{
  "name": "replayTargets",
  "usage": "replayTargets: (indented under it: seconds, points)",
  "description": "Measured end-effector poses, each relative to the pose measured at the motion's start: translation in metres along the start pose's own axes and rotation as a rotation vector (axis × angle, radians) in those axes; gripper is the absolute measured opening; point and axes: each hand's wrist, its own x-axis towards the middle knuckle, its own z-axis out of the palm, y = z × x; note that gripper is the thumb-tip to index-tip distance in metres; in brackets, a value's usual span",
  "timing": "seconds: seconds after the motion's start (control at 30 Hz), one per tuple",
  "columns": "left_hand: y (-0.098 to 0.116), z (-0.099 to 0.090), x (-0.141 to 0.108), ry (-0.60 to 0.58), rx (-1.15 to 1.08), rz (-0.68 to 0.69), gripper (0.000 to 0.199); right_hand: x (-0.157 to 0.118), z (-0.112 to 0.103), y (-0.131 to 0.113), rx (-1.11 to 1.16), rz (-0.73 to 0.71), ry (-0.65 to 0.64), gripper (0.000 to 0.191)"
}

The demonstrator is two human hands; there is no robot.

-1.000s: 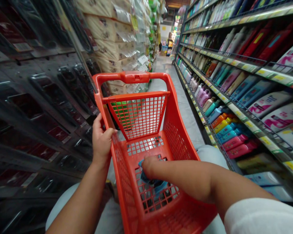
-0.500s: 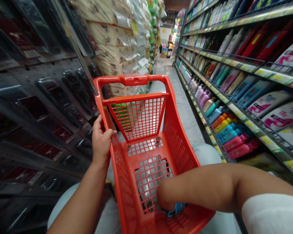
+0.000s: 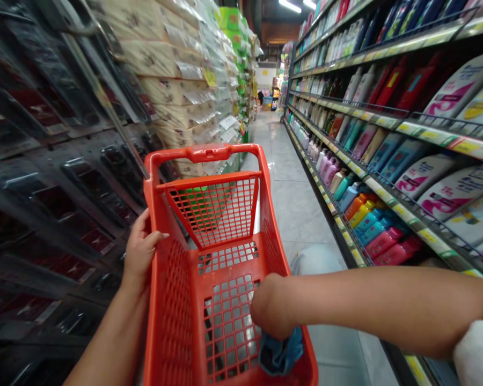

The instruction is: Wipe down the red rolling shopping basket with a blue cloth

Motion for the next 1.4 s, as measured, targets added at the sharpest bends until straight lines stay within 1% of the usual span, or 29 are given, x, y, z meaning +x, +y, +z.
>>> replayTargets:
  seconds: [0.07, 0.1, 0.13, 0.17, 0.2, 0.27, 0.3, 0.33, 0.4, 0.47, 0.53, 0.6, 0.67, 0.73, 0.8, 0.9, 0.97, 1.03, 1.1, 1.17, 1.2, 1.23, 1.3, 1.33, 1.4]
  points:
    - [0.000, 0.000, 0.000, -0.024, 0.032, 0.013, 0.075, 0.005, -0.021, 0.029, -0.165, 0.034, 0.044, 0.014]
    - [0.000, 0.000, 0.001, -0.036, 0.049, 0.018, 0.076, 0.010, -0.034, 0.046, -0.195, 0.098, 0.111, 0.007]
    - [0.000, 0.001, 0.002, -0.048, 0.069, 0.021, 0.076, 0.016, -0.047, 0.064, -0.212, 0.159, 0.188, 0.009]
    - [0.000, 0.001, 0.005, -0.060, 0.090, 0.021, 0.076, 0.023, -0.057, 0.081, -0.218, 0.224, 0.287, 0.017]
    - [0.000, 0.003, 0.008, -0.070, 0.112, 0.019, 0.076, 0.028, -0.065, 0.096, -0.165, 0.308, 0.462, 0.019]
    - [0.003, 0.004, 0.013, -0.081, 0.163, 0.009, 0.077, 0.034, -0.070, 0.118, -0.095, 0.374, 0.676, 0.021]
    - [0.005, 0.004, 0.014, -0.080, 0.197, 0.004, 0.078, 0.035, -0.067, 0.124, -0.069, 0.382, 0.743, 0.019]
    - [0.007, 0.003, 0.012, -0.072, 0.235, 0.000, 0.078, 0.035, -0.062, 0.127, -0.058, 0.376, 0.783, 0.018]
    - [0.011, -0.003, -0.002, -0.044, 0.315, -0.004, 0.078, 0.033, -0.047, 0.126, -0.039, 0.375, 0.861, 0.015]
    - [0.009, -0.011, -0.033, -0.040, 0.417, 0.016, 0.076, 0.030, -0.034, 0.124, 0.009, 0.381, 0.964, 0.018]
    - [0.001, -0.021, -0.072, -0.136, 0.668, 0.137, 0.076, 0.029, -0.026, 0.124, 0.078, 0.387, 1.054, 0.022]
    - [-0.007, -0.029, -0.107, -0.128, 0.817, 0.230, 0.072, 0.028, -0.022, 0.126, 0.151, 0.380, 1.115, 0.026]
    - [-0.011, -0.034, -0.125, -0.124, 0.885, 0.294, 0.069, 0.028, -0.019, 0.127, 0.216, 0.371, 1.154, 0.030]
    - [-0.008, -0.036, -0.125, -0.149, 0.920, 0.330, 0.069, 0.028, -0.015, 0.124, 0.289, 0.360, 1.201, 0.032]
    - [-0.004, -0.038, -0.110, -0.182, 0.943, 0.340, 0.069, 0.026, -0.006, 0.114, 0.380, 0.346, 1.276, 0.034]
    - [0.003, -0.045, -0.079, -0.224, 0.982, 0.318, 0.066, 0.021, 0.014, 0.085, 0.554, 0.259, 1.414, 0.040]
    - [0.010, -0.048, -0.065, -0.256, 1.040, 0.316, 0.063, 0.015, 0.031, 0.060, 0.655, 0.169, 1.490, 0.045]
    - [0.020, -0.043, -0.066, -0.235, 1.104, 0.359, 0.060, 0.008, 0.048, 0.036, 0.702, 0.099, 1.538, 0.048]
    - [0.033, -0.026, -0.084, -0.216, 1.105, 0.430, 0.058, 0.003, 0.061, 0.020, 0.699, 0.071, 1.563, 0.048]
    - [0.046, -0.001, -0.115, -0.336, 1.001, 0.457, 0.058, 0.003, 0.068, 0.015, 0.685, 0.096, 1.580, 0.046]
    - [0.051, 0.013, -0.134, -0.404, 0.958, 0.444, 0.057, 0.006, 0.070, 0.018, 0.684, 0.126, 1.593, 0.046]
    - [0.055, 0.025, -0.152, -0.459, 0.924, 0.419, 0.059, 0.010, 0.070, 0.026, 0.687, 0.164, 1.608, 0.046]
    - [0.056, 0.043, -0.182, -0.574, 0.909, 0.380, 0.063, 0.019, 0.066, 0.052, 0.686, 0.250, 1.644, 0.046]
    - [0.055, 0.048, -0.193, -0.620, 0.896, 0.354, 0.063, 0.025, 0.061, 0.071, 0.685, 0.302, 1.661, 0.046]
    - [0.050, 0.052, -0.204, -0.666, 0.881, 0.328, 0.058, 0.034, 0.047, 0.112, 0.707, 0.447, 1.669, 0.043]
